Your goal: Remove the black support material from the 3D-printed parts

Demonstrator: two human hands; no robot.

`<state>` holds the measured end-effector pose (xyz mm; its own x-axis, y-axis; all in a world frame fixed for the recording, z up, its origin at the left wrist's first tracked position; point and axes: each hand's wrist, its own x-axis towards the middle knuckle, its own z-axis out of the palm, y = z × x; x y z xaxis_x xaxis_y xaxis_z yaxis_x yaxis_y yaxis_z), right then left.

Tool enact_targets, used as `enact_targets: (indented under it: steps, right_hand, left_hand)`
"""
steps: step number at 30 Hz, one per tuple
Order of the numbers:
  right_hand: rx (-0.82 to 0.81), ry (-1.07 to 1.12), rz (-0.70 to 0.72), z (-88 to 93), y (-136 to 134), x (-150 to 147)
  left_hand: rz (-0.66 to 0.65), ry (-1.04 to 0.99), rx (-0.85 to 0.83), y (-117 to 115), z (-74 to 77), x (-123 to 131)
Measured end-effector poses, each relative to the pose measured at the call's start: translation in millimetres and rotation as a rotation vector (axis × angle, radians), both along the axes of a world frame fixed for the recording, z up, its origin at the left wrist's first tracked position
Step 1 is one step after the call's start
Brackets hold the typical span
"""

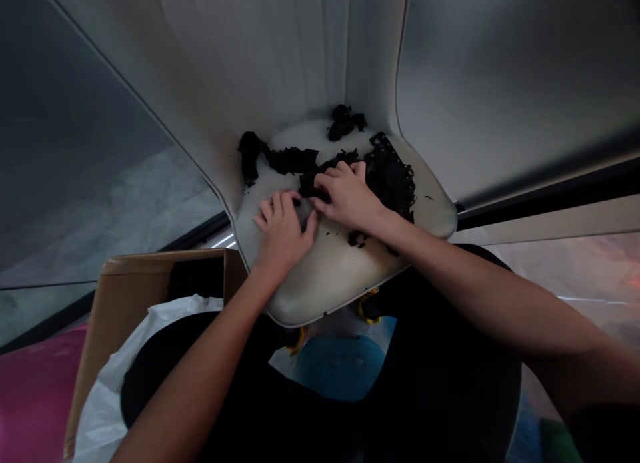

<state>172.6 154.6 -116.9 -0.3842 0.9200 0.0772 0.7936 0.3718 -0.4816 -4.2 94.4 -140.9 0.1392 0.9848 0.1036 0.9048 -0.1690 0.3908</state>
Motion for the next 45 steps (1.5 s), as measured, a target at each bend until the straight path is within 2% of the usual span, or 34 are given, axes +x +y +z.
enact_targets:
  steps: [5,9,12,16,18,23,26,29,33,34,36,37,39,42,45]
  right_hand:
    - [-0.321,0.876,-0.077,20.1,22,11]
    - [-0.284,1.233,-0.159,52.7,33,26]
    - [-0.237,1.329,-0.137,77.4,32,37]
    - [-0.209,1.304,-0.296,99.1,26,49]
    - [-0.204,1.306,-0.322,104.3,23,52]
    - [-0.138,1.362,-0.144,102.7,22,57]
    - [-0.062,1.3,-0.126,89.7,33,59]
    - [0.078,1.067,-0.243,67.5,49,58]
    - [-0.005,0.439,-0.419,38.6,61,52]
    - [0.009,0.293,-0.452,33.6,61,49]
    - [0.149,0.09,-0.487,25.9,59,41]
    - [0.243,0.039,-0.468,22.5,57,36]
    - [0.345,-0.001,-0.332,15.2,54,23]
    - [0.254,-0.032,-0.101,1.5,51,2]
    - [0.175,-0.079,-0.061,-10.5,50,-12]
  left_hand:
    - [-0.183,0.071,-0.026,-3,4.2,3]
    - [-0.24,0.019,-0.049,3,2.9,-1]
    - [-0.297,-0.028,0.011,4,-1.1,-5]
    - [-0.27,-0.011,0.066,-2,-4.6,-7]
    - [-0.241,0.002,0.083,-5,-5.0,-7]
    - [-0.173,0.029,0.082,-6,-3.5,-7]
    - [-0.144,0.031,0.057,-5,-1.4,-7]
    - [-0.116,0.007,0.055,-4,0.6,-8]
    - [-0.076,-0.048,0.024,2,2.2,-9]
    - [-0.065,-0.066,0.013,4,2.5,-10]
    - [-0.052,-0.11,0.011,8,3.2,-12]
    - [-0.057,-0.136,0.016,10,3.6,-13]
    - [-0.09,-0.189,0.027,12,4.9,-15]
    - [-0.139,-0.236,0.031,13,7.5,-16]
    - [-0.141,-0.258,0.041,11,10.2,-17]
